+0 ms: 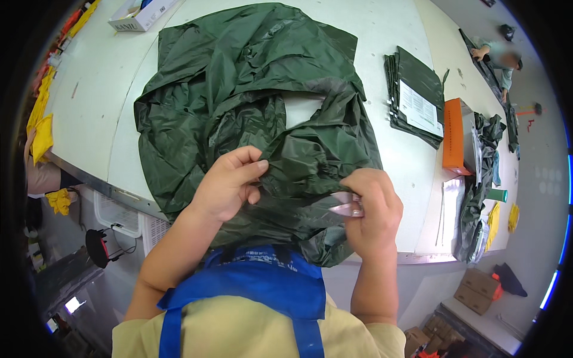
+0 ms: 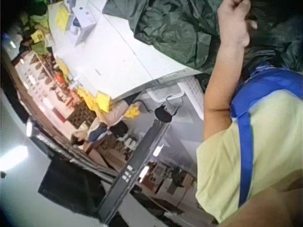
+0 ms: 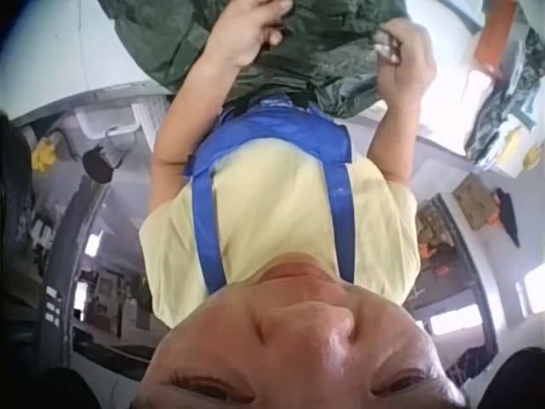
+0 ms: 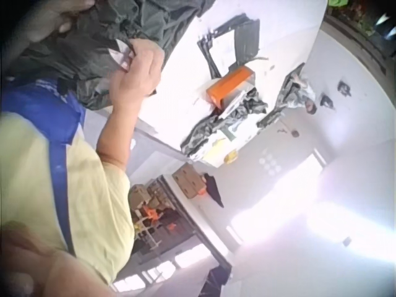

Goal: The person folds a large green fabric item on a white table. They smooth the material, fold it into a compact rectangle, and place it aside. The person then picks up another green fabric item and begins folding it in the same manner.

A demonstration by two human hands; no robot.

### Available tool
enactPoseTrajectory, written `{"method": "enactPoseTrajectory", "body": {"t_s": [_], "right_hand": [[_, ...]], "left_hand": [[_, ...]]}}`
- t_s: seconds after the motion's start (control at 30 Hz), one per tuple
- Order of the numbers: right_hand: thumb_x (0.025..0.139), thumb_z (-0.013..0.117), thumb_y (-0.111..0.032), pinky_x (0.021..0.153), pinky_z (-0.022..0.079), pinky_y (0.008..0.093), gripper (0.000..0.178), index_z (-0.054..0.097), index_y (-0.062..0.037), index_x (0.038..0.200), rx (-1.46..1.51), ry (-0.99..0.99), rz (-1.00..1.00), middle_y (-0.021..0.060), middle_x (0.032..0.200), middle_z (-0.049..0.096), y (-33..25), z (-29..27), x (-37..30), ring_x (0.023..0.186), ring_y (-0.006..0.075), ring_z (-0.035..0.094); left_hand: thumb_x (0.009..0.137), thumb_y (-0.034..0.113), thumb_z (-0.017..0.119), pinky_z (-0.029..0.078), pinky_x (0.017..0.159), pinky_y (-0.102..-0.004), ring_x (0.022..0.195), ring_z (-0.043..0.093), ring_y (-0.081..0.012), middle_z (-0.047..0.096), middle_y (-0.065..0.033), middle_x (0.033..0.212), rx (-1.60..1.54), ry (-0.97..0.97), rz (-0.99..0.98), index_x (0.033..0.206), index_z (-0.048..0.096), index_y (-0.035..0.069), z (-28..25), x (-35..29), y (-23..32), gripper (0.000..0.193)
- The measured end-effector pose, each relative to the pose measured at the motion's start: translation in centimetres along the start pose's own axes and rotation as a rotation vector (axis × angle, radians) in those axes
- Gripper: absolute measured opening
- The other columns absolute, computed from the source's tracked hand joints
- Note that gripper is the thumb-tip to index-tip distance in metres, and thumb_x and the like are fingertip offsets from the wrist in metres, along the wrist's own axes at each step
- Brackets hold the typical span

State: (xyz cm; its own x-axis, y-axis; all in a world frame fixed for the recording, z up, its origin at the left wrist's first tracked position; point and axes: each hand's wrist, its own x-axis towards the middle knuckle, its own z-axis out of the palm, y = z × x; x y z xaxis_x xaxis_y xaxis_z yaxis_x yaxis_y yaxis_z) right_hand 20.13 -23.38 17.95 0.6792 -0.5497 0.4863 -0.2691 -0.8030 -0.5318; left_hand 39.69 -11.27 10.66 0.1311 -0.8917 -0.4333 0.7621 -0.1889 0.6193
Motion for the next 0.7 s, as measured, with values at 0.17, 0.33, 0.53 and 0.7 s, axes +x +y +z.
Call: {"method": "enactPoseTrajectory", "body": {"t_s": [0.17,0.33,0.53,0.7], "right_hand": [[0.081,0.057,0.008,0.066,0.044,0.0257,0.013,0.058,0.0001,0.091,0.098,0.052,0.442,0.0065,0.08,0.058,2.6,1.3,-2.5,0.07,0.0143,0.051],[0.082,0.06,0.004,0.064,0.042,0.0236,0.039,0.055,-0.003,0.12,0.106,0.041,0.654,0.0054,0.115,0.056,2.3,2.0,-2.0,0.066,0.0105,0.048],[0.07,0.074,0.002,0.059,0.048,0.0263,0.022,0.068,-0.0005,0.091,0.054,0.134,-0.021,0.0076,0.081,0.062,-3.2,2.9,-0.3,0.065,0.0189,0.057],[0.065,0.075,0.001,0.054,0.049,0.0286,0.026,0.069,-0.0024,0.09,0.034,0.079,0.008,0.0079,0.078,0.061,-3.5,4.2,0.2,0.066,0.0199,0.061]], "left_hand": [[0.095,0.013,0.054,0.053,0.067,-0.0303,0.078,0.064,-0.0145,0.065,-0.004,0.09,-0.422,-0.039,-0.021,0.092,0.053,0.013,1.6,-1.5,0.6,0.003],[0.096,0.013,0.052,0.057,0.074,-0.0364,0.083,0.066,-0.0197,0.065,-0.0074,0.093,-0.423,-0.028,0.018,0.093,0.052,0.011,2.9,-2.2,0.5,0.004],[0.096,0.012,0.053,0.058,0.081,-0.039,0.087,0.067,-0.0228,0.064,-0.0096,0.096,-0.404,-0.026,0.061,0.093,0.051,0.008,4.7,-2.5,1.0,0.006],[0.096,0.011,0.054,0.058,0.083,-0.037,0.087,0.066,-0.0201,0.062,-0.0083,0.092,-0.303,-0.039,0.138,0.092,0.049,0.005,4.2,-2.3,0.3,0.008]]}}
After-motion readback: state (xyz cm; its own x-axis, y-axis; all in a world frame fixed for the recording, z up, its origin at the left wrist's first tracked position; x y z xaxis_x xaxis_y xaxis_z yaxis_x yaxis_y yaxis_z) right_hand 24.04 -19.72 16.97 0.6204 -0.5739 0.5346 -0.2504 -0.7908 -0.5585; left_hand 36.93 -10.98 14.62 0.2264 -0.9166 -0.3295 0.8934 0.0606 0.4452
